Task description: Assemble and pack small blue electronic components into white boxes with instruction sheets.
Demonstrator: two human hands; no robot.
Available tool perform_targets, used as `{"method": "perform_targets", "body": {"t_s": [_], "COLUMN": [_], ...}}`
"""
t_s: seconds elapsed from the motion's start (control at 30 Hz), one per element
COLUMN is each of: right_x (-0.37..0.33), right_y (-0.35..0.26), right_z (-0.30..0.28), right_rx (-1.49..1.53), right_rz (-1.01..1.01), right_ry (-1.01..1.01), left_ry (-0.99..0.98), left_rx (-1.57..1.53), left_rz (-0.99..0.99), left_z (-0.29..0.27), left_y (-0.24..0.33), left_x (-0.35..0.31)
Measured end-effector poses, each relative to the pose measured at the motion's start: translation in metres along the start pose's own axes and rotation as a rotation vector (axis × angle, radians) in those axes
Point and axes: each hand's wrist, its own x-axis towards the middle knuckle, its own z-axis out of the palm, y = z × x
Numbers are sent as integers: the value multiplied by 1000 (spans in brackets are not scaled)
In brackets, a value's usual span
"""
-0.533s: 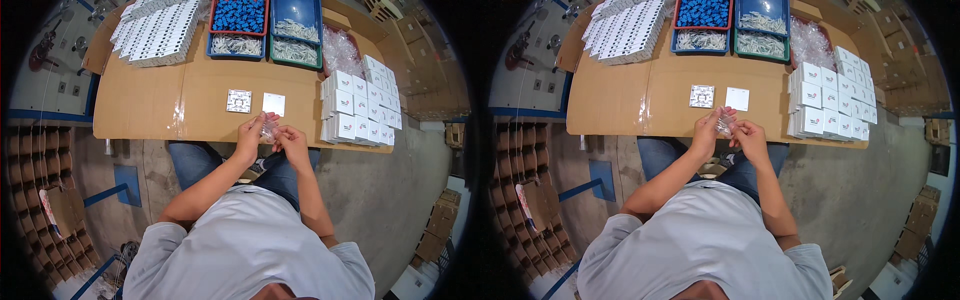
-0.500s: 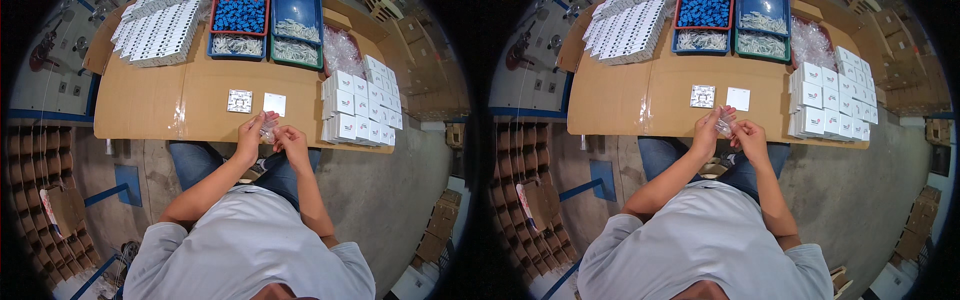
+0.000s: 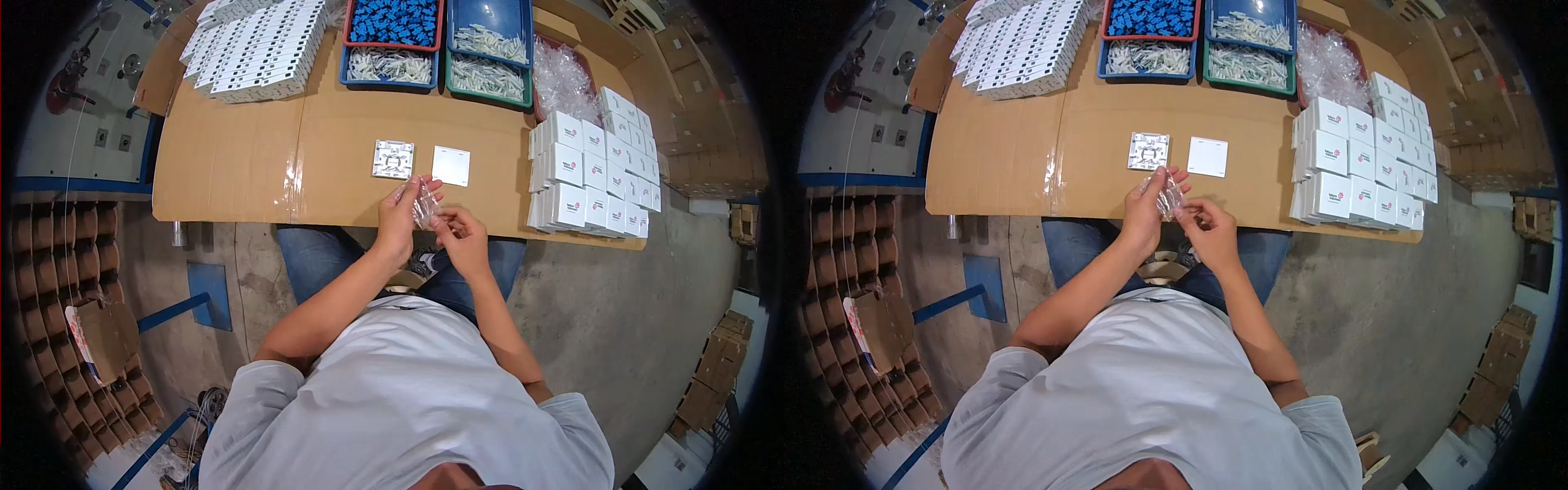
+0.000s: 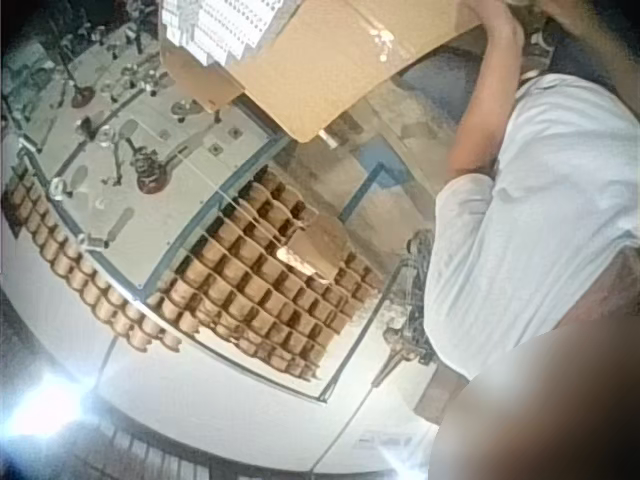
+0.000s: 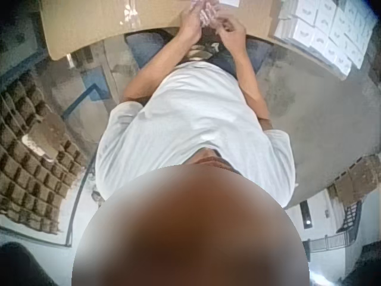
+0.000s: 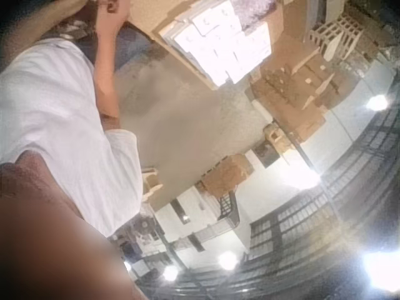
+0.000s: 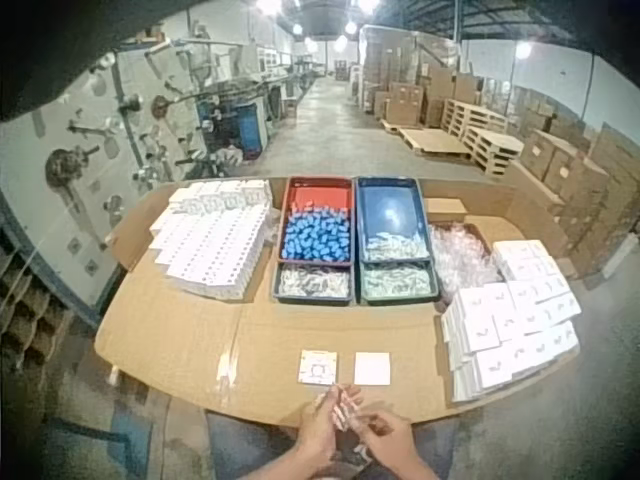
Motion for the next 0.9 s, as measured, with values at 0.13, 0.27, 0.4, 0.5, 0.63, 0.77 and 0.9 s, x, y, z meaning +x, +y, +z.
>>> {"method": "perform_targets", "body": {"t_s": [0.13, 0.27, 0.4, 0.5, 0.63, 0.77, 0.9], "right_x": [7, 7, 8, 14, 18, 5, 7], "right_y": [-4, -6, -7, 0, -18, -42, -41], "right_z": [-7, -10, -15, -28, -22, -19, -10], "right_rx": [192, 212, 178, 59, -212, -484, -432], "right_rz": [-33, -34, -41, -89, -260, -441, -529], "right_ry": [67, 85, 178, 150, 253, 324, 134], "left_ry": [-115, -139, -69, -56, -31, -10, -8], "left_rx": [117, 129, 170, 254, 276, 279, 303], "left_rz": [-26, 13, -6, 47, 58, 30, 4], "left_z": [1, -5, -7, -28, -40, -38, -30], "left_y": [5, 5, 3, -3, -12, -11, -5], "left_x": [-2, 1, -5, 1, 0, -4, -7]}}
